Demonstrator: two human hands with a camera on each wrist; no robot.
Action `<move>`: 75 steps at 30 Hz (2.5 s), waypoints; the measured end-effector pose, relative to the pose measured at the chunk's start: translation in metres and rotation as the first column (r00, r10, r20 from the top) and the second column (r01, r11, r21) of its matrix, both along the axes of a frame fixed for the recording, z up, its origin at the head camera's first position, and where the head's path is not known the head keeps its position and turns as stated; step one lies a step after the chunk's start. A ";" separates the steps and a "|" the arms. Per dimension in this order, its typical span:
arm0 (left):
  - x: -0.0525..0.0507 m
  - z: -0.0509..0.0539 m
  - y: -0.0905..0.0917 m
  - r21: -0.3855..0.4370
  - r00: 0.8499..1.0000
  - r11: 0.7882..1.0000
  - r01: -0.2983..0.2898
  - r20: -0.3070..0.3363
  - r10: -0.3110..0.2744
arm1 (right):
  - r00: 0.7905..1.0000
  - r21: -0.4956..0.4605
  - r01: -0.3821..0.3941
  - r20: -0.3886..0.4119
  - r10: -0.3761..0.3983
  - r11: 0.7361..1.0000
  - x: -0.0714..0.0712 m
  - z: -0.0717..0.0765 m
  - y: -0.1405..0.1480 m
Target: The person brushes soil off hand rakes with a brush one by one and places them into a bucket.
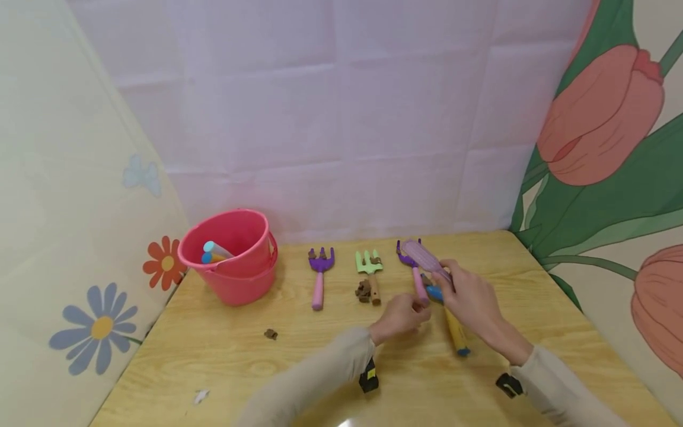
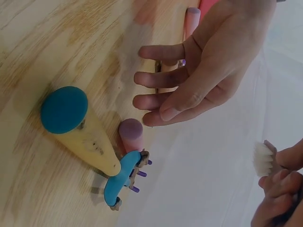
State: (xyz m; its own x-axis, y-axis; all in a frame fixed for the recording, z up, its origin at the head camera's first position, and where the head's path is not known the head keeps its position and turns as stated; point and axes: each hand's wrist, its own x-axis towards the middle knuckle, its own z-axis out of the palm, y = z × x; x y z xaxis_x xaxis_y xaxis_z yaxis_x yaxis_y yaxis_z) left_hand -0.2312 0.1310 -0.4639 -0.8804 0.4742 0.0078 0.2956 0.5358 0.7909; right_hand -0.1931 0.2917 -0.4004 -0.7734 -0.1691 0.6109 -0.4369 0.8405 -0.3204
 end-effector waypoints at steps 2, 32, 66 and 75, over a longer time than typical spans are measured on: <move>0.001 0.000 0.005 -0.048 1.000 0.999 0.007 -0.026 -0.008 | 1.000 -0.001 0.007 -0.003 -0.007 1.000 0.000 -0.001 0.003; 0.014 -0.027 0.065 -0.240 0.982 0.960 -0.143 -0.156 0.108 | 1.000 -0.007 0.000 -0.012 0.000 1.000 -0.004 -0.008 0.007; 0.010 -0.012 0.062 -0.381 0.972 0.900 -0.213 -0.175 0.156 | 1.000 0.003 0.004 0.005 -0.004 1.000 -0.010 -0.002 -0.005; 0.014 -0.010 0.055 -0.339 0.970 0.927 -0.159 -0.227 0.083 | 1.000 0.003 -0.010 -0.024 0.010 1.000 -0.009 0.000 -0.008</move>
